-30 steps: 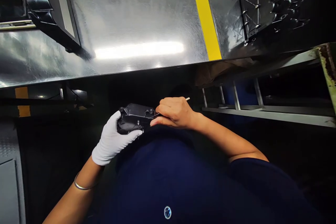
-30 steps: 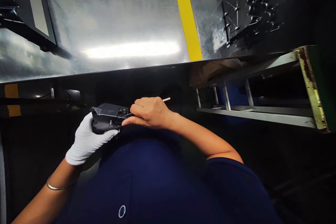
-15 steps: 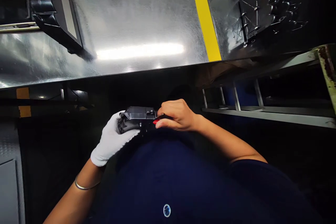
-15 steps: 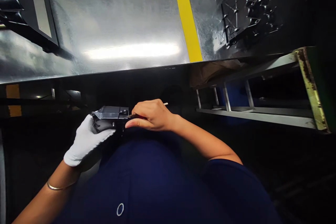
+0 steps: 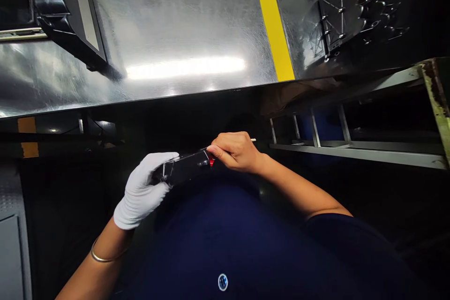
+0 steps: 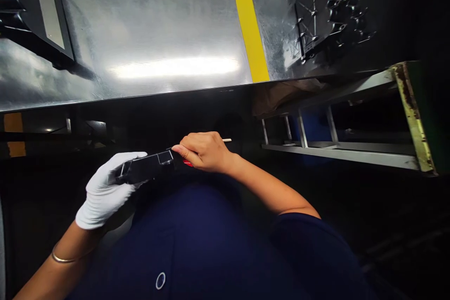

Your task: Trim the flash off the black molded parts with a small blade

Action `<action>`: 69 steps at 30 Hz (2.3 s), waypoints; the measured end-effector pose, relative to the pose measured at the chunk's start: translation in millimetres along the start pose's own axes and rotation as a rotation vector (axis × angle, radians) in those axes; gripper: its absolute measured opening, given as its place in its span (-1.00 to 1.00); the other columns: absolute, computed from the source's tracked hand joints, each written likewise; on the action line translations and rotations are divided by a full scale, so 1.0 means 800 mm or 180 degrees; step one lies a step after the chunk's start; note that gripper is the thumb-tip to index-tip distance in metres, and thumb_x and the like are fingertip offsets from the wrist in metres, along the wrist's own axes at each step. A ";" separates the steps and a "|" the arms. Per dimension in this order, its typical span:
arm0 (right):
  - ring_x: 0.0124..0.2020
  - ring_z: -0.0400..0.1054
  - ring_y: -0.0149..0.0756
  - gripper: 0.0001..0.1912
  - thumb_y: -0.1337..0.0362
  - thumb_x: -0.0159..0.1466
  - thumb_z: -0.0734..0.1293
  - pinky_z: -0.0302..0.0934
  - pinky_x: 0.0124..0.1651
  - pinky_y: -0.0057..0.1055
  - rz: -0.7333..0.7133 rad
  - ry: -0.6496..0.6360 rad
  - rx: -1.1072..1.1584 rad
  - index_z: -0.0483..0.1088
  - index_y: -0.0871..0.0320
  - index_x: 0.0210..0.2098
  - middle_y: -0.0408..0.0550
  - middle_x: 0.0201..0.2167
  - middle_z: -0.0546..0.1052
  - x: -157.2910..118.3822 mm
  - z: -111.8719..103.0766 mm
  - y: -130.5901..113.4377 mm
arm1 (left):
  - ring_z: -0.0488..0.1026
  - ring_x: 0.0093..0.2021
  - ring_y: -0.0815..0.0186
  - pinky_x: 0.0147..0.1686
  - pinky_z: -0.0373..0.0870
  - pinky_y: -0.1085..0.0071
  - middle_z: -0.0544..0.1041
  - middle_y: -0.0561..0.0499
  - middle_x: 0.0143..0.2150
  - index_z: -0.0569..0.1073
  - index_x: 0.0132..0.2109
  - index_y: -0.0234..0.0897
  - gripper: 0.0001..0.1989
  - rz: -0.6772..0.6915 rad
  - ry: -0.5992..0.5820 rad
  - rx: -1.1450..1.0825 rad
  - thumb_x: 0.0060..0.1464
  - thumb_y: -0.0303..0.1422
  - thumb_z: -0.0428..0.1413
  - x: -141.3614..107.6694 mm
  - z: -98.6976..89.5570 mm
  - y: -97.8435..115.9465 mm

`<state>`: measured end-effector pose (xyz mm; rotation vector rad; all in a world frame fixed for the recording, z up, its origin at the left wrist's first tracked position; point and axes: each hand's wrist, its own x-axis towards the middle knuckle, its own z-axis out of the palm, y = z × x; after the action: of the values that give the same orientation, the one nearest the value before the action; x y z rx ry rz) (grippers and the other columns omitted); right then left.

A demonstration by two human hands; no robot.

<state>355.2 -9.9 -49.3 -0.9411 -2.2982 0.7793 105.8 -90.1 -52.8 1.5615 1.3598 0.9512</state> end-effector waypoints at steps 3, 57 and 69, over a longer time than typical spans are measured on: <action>-0.52 0.28 -0.51 -0.54 0.15 0.43 0.10 0.05 -0.42 -0.54 0.0084 -0.0232 0.0366 0.34 0.20 -0.52 -0.15 -0.57 0.43 0.001 -0.004 0.004 | 0.51 -0.06 0.11 -0.05 0.45 0.16 0.56 -0.08 -0.03 0.48 0.06 -0.09 -0.53 0.0275 -0.0161 -0.0083 -0.03 -0.50 0.23 0.001 -0.001 0.004; -0.54 0.17 -0.53 -0.54 -0.07 0.05 0.46 0.01 -0.47 -0.54 0.1065 -0.0977 0.1982 0.41 0.23 -0.37 -0.23 -0.55 0.37 0.026 0.011 0.000 | 0.55 -0.07 0.03 -0.09 0.51 0.18 0.60 -0.06 -0.05 0.47 0.09 -0.17 -0.41 -0.1365 -0.1104 0.0360 -0.09 -0.06 0.26 0.049 -0.020 0.012; -0.51 0.15 -0.52 -0.49 -0.14 0.08 0.40 0.12 -0.45 -0.52 0.2249 0.0373 0.2753 0.37 0.22 -0.32 -0.22 -0.51 0.36 0.007 0.071 -0.003 | 0.51 0.05 0.24 0.00 0.51 0.33 0.60 -0.09 -0.03 0.50 -0.13 -0.26 -0.82 -0.2633 0.1267 -0.3328 0.20 -0.28 0.11 0.044 0.057 0.004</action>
<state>313.3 -24.5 -85.7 -1.2810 -1.2375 1.7437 153.4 -60.2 -65.2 0.0008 1.2358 1.1442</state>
